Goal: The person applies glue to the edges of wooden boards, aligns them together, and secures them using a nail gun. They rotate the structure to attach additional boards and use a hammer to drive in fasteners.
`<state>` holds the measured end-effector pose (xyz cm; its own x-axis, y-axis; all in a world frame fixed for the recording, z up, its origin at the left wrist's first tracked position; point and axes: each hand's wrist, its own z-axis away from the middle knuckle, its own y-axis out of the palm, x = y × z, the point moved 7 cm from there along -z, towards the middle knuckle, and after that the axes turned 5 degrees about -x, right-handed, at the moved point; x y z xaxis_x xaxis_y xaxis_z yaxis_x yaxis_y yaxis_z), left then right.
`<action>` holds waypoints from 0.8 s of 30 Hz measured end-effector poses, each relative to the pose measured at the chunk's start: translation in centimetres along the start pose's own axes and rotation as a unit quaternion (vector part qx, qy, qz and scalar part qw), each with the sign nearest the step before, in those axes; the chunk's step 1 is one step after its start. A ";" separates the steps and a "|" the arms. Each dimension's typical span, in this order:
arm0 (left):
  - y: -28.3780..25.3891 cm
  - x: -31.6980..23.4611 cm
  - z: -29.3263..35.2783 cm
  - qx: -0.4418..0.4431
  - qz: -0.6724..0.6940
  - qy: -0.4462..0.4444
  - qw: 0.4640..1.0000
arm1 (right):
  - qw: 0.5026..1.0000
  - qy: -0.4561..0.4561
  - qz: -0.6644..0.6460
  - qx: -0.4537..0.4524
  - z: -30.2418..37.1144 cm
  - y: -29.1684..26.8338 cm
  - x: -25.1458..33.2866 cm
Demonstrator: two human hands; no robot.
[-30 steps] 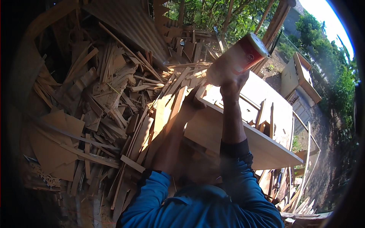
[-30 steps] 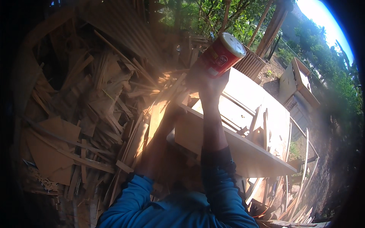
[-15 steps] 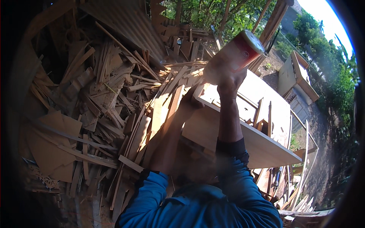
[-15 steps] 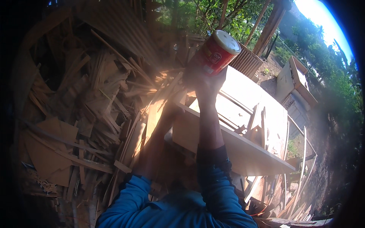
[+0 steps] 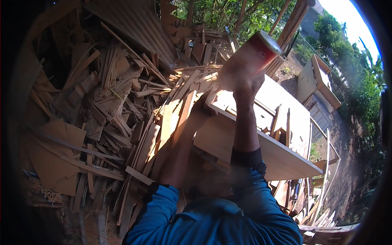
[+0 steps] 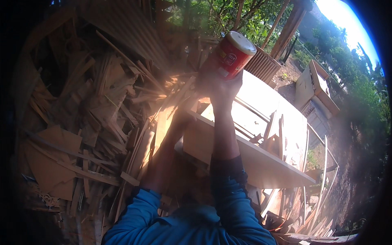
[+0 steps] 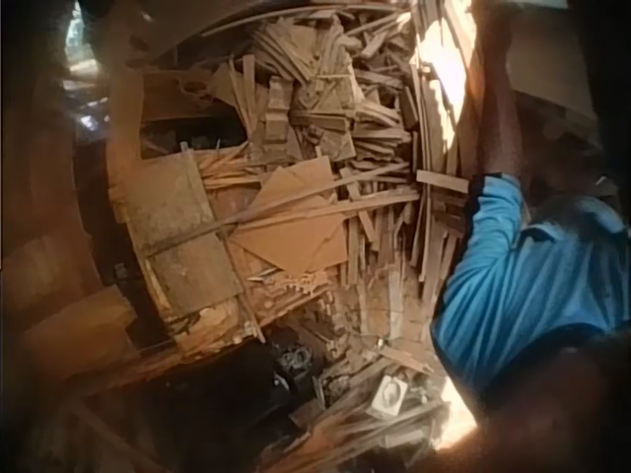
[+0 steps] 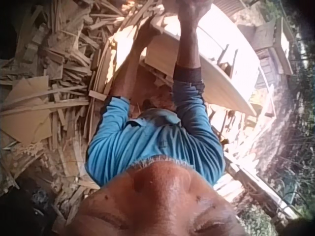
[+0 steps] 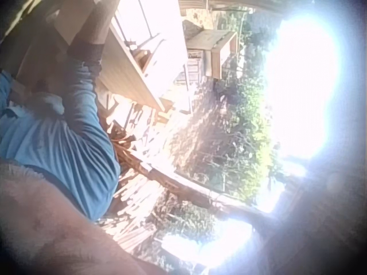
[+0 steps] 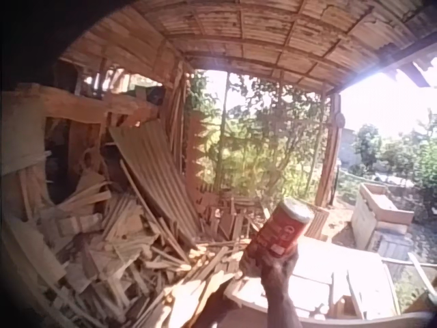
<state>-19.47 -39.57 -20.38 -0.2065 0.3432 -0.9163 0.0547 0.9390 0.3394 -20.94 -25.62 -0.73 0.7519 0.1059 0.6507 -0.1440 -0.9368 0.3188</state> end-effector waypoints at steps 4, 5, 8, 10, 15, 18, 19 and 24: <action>-1.6 0.7 -0.5 0.003 -0.076 0.031 0.997 | 0.997 0.012 -0.072 0.003 1.1 0.9 0.0; -1.0 0.7 -0.5 0.016 -0.075 0.027 0.997 | 0.999 0.011 -0.042 -0.023 0.7 0.3 -0.5; -0.5 0.2 -0.1 0.000 -0.098 0.063 0.993 | 0.999 0.002 0.001 -0.036 0.3 -0.7 -1.2; -0.7 -0.1 -0.2 0.006 -0.097 0.072 0.993 | 1.000 -0.006 0.011 -0.017 0.6 -0.4 -1.2; -0.4 0.0 -0.1 0.010 -0.084 0.023 0.996 | 1.000 0.018 -0.010 -0.017 0.8 -0.8 -1.4; -1.3 0.5 -0.4 0.020 -0.085 0.087 0.992 | 0.998 0.045 -0.002 -0.052 2.0 -0.7 -1.1; -1.9 0.5 -0.3 0.016 -0.066 0.112 0.991 | 0.998 0.047 -0.005 -0.047 2.3 -0.3 -0.7; 0.6 -1.1 0.4 0.014 0.025 0.065 0.997 | 0.999 0.046 -0.013 -0.020 1.6 -1.1 -0.1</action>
<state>-18.86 -39.35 -19.22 -0.3281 0.3849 -0.8627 0.0938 0.9220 0.3757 -19.77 -25.13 -2.27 0.6931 0.1617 0.7025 -0.1528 -0.9194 0.3624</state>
